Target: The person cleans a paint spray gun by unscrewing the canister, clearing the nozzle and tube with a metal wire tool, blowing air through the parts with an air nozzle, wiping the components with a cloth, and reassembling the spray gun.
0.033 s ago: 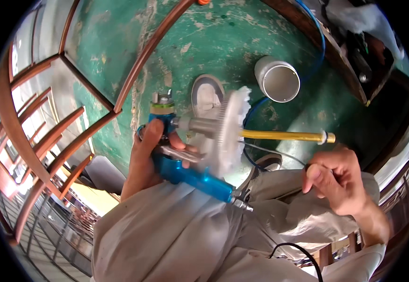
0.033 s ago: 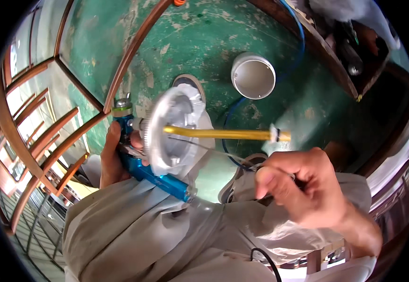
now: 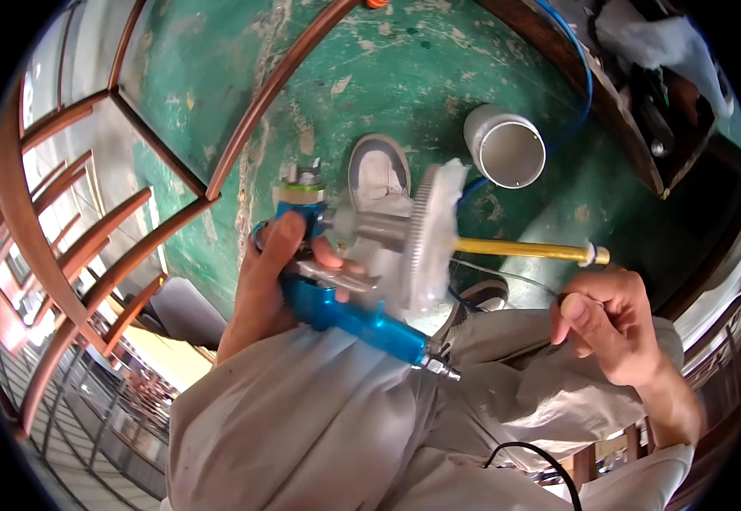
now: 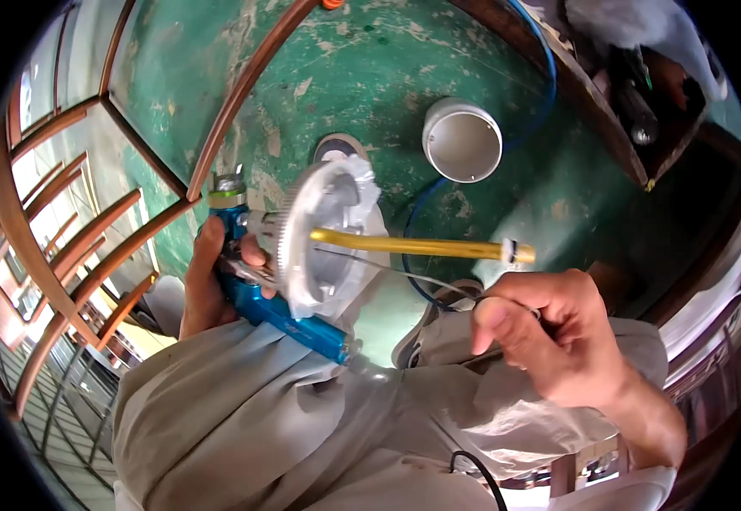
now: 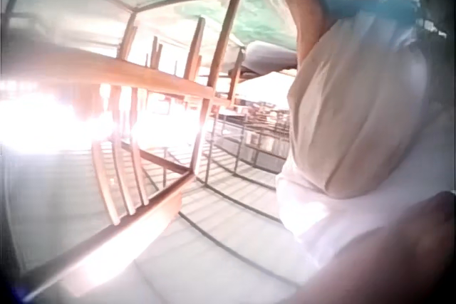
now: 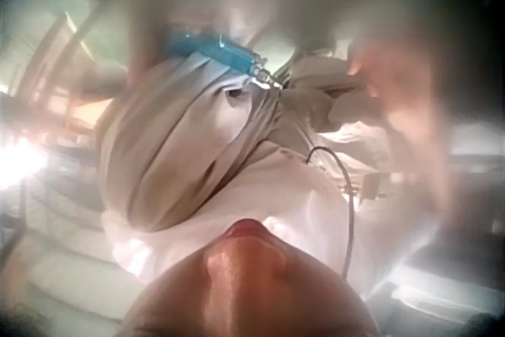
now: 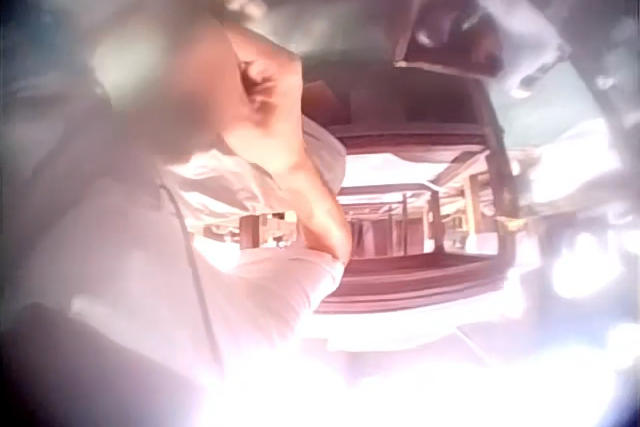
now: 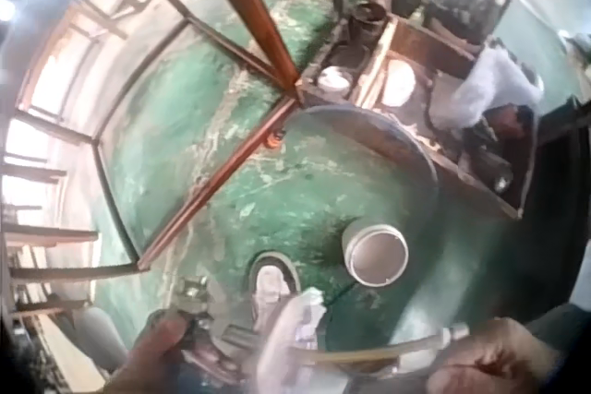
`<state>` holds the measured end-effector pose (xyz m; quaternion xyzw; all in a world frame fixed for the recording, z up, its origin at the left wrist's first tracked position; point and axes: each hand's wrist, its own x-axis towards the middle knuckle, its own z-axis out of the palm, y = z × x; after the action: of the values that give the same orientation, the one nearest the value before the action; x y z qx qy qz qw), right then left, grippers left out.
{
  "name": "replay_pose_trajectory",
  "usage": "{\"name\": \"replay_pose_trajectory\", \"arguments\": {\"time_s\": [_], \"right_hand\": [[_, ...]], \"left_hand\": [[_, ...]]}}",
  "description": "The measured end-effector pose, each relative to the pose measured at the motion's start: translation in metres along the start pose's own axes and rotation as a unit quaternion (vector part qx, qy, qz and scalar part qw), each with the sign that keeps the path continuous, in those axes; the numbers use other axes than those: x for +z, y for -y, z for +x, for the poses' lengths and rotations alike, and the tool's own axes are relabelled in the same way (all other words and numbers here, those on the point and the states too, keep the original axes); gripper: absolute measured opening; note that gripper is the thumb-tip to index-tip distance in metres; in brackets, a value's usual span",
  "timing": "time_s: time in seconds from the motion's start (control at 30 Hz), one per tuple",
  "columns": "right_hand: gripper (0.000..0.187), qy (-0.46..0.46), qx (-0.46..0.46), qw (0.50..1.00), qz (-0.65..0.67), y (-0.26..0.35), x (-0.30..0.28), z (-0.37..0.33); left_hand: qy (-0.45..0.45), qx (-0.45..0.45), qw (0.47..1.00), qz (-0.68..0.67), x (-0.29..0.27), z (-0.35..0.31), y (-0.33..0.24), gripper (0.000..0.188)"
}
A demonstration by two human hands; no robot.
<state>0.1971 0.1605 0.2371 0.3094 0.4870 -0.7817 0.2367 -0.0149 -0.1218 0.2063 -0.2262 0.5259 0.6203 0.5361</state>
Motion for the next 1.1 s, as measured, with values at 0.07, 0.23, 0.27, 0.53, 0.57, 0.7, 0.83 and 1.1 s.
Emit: {"name": "replay_pose_trajectory", "arguments": {"time_s": [0.07,0.23,0.27,0.53,0.57,0.7,0.83,1.1], "right_hand": [[0.032,0.011,-0.009,1.000,-0.020,-0.009,-0.006,0.005],[0.038,-0.043,-0.039,0.996,-0.067,-0.033,-0.017,0.002],[0.036,-0.044,-0.078,0.988,-0.123,-0.035,-0.017,0.005],[0.014,-0.080,-0.091,0.979,-0.166,-0.073,-0.020,0.018],[0.020,-0.049,-0.084,0.973,-0.209,-0.073,-0.027,0.017],[0.053,0.016,-0.107,0.965,-0.239,-0.054,-0.026,0.020],[0.047,0.008,-0.009,0.982,-0.190,-0.080,-0.033,0.017],[0.016,-0.039,-0.049,0.972,-0.225,-0.067,-0.022,0.017]], "left_hand": [[-0.028,-0.004,0.999,0.018,0.007,0.004,0.000,0.044],[-0.013,0.034,0.998,0.054,0.050,0.017,-0.025,0.040],[-0.013,0.047,0.997,0.067,0.056,0.014,-0.031,0.036],[0.090,0.206,0.930,0.292,0.074,0.002,-0.070,0.022],[0.089,0.238,0.911,0.327,0.076,0.002,-0.072,0.025],[0.125,0.346,0.834,0.412,0.086,0.000,-0.081,0.029],[0.132,0.396,0.810,0.411,0.087,0.001,-0.075,0.032],[0.123,0.243,0.906,0.324,0.083,0.013,-0.079,0.032]]}}
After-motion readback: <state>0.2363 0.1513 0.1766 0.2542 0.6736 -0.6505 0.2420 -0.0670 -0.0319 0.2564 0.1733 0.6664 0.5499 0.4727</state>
